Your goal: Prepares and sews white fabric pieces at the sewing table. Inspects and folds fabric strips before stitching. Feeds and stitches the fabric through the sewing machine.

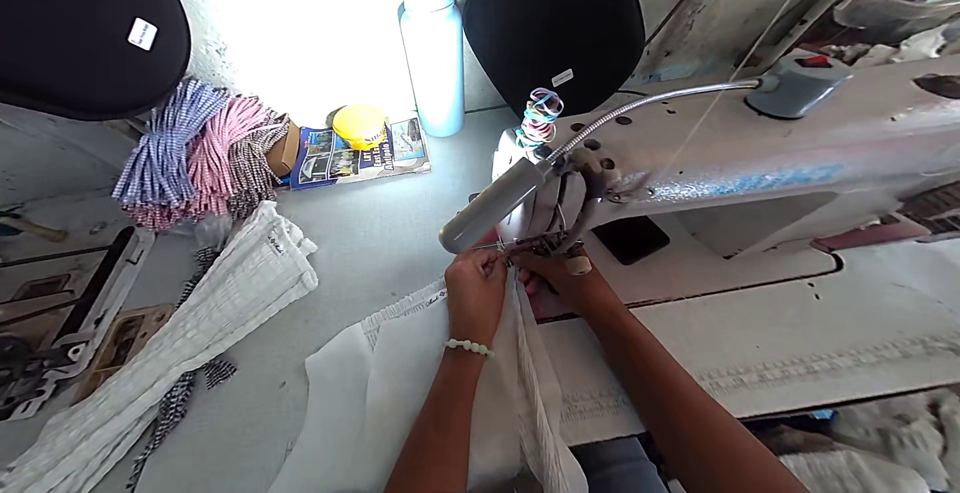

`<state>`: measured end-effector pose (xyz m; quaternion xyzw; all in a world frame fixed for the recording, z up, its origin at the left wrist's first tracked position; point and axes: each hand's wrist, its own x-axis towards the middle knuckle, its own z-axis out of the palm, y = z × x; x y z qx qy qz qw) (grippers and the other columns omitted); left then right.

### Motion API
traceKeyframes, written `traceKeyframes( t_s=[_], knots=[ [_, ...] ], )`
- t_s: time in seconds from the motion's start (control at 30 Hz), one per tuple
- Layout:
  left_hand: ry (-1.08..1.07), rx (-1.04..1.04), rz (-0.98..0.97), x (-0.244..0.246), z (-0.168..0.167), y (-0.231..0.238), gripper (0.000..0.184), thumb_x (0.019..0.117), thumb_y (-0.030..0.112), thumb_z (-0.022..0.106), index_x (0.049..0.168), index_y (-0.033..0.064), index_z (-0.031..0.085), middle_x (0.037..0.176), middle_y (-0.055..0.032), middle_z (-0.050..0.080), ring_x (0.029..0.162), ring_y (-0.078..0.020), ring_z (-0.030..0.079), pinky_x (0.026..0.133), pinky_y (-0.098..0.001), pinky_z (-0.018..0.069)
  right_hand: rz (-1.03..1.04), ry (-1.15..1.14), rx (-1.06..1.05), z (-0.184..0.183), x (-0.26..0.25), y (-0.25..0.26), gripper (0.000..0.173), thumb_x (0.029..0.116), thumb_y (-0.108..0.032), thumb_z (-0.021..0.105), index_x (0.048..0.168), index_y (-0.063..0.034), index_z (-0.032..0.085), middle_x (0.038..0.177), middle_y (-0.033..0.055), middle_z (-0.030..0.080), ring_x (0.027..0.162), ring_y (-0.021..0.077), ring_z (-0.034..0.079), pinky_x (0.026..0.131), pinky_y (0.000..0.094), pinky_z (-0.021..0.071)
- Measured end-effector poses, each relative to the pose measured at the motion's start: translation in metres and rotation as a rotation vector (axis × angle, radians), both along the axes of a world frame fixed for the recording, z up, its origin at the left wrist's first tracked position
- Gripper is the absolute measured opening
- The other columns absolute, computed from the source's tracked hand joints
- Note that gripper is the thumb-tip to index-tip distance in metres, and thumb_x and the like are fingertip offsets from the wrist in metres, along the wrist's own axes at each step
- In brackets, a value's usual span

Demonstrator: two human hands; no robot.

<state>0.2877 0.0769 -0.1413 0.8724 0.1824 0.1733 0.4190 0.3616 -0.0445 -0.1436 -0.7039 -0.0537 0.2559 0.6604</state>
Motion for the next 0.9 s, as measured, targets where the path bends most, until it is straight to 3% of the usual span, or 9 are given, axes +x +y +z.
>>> traceKeyframes(
  t_s=[0.9],
  knots=[
    [-0.073, 0.09, -0.008, 0.0005, -0.0069, -0.0025, 0.012, 0.0918, 0.007, 0.069, 0.087, -0.0014, 0.076, 0.088, -0.0138, 0.071, 0.077, -0.0113, 0.065, 0.074, -0.0225, 0.0525, 0.005, 0.002, -0.008, 0.0003, 0.0007, -0.0006, 0.007, 0.0948, 0.003, 0.067, 0.101, 0.0032, 0.064, 0.07, 0.0038, 0.068, 0.053, 0.0077, 0.064, 0.054, 0.0192, 0.0564]
  ],
)
